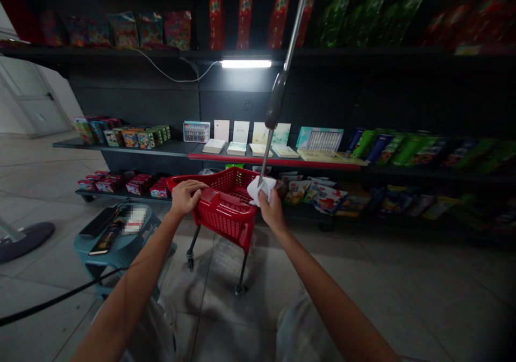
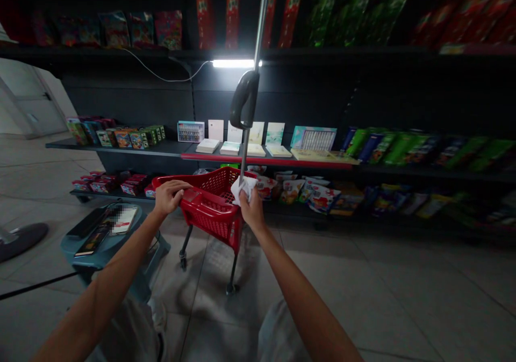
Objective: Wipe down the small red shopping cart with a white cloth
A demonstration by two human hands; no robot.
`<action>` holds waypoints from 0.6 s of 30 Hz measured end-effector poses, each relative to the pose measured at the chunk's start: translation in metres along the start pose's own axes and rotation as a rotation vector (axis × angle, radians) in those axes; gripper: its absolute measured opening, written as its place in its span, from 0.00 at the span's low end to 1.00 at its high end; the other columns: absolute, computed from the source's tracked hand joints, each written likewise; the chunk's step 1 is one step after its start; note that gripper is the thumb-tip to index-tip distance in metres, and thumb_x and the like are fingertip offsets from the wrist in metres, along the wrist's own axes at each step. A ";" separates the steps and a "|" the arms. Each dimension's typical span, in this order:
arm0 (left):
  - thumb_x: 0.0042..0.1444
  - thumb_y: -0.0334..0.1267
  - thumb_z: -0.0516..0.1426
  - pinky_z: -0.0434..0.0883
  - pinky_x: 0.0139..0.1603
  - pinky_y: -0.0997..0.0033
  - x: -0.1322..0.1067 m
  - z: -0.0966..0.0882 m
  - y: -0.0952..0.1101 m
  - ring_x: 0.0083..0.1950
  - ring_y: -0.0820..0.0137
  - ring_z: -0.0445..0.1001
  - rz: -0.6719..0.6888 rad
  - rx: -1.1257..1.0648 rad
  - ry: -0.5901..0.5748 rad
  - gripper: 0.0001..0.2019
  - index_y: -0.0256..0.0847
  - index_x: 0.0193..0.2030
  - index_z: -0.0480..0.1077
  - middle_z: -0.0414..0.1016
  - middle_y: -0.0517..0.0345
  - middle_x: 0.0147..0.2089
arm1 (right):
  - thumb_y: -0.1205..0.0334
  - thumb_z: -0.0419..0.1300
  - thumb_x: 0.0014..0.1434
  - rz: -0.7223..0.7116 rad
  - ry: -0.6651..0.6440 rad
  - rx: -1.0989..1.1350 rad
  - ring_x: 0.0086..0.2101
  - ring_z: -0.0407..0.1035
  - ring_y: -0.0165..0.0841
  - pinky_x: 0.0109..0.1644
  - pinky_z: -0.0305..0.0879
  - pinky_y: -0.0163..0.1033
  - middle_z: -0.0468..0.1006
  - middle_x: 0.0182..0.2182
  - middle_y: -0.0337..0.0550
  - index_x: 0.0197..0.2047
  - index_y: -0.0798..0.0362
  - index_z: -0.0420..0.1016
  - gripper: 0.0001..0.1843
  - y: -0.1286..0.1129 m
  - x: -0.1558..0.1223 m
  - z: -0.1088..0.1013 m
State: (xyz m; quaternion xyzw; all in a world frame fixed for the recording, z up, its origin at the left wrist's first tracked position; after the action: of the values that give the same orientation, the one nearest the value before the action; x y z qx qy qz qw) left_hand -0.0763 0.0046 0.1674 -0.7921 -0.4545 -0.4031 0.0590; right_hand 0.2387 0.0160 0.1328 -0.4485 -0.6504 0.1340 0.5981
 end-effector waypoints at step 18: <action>0.70 0.43 0.48 0.68 0.64 0.56 -0.005 0.003 0.101 0.53 0.63 0.77 -0.112 0.079 -0.006 0.17 0.42 0.49 0.78 0.82 0.52 0.50 | 0.46 0.49 0.70 -0.183 0.096 0.286 0.54 0.73 0.41 0.59 0.70 0.49 0.74 0.57 0.52 0.66 0.50 0.58 0.27 -0.101 0.083 0.009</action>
State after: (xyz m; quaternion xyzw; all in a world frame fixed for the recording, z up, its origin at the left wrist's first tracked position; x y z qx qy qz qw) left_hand 0.0016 -0.0562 0.1895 -0.7638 -0.5137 -0.3851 0.0661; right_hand 0.1982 0.0246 0.2570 -0.3038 -0.6335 0.1486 0.6959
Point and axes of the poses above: each hand's wrist, its own x-axis towards the middle knuckle, its own z-axis out of the palm, y = z × x, the point moved 5 cm from there along x, towards the middle knuckle
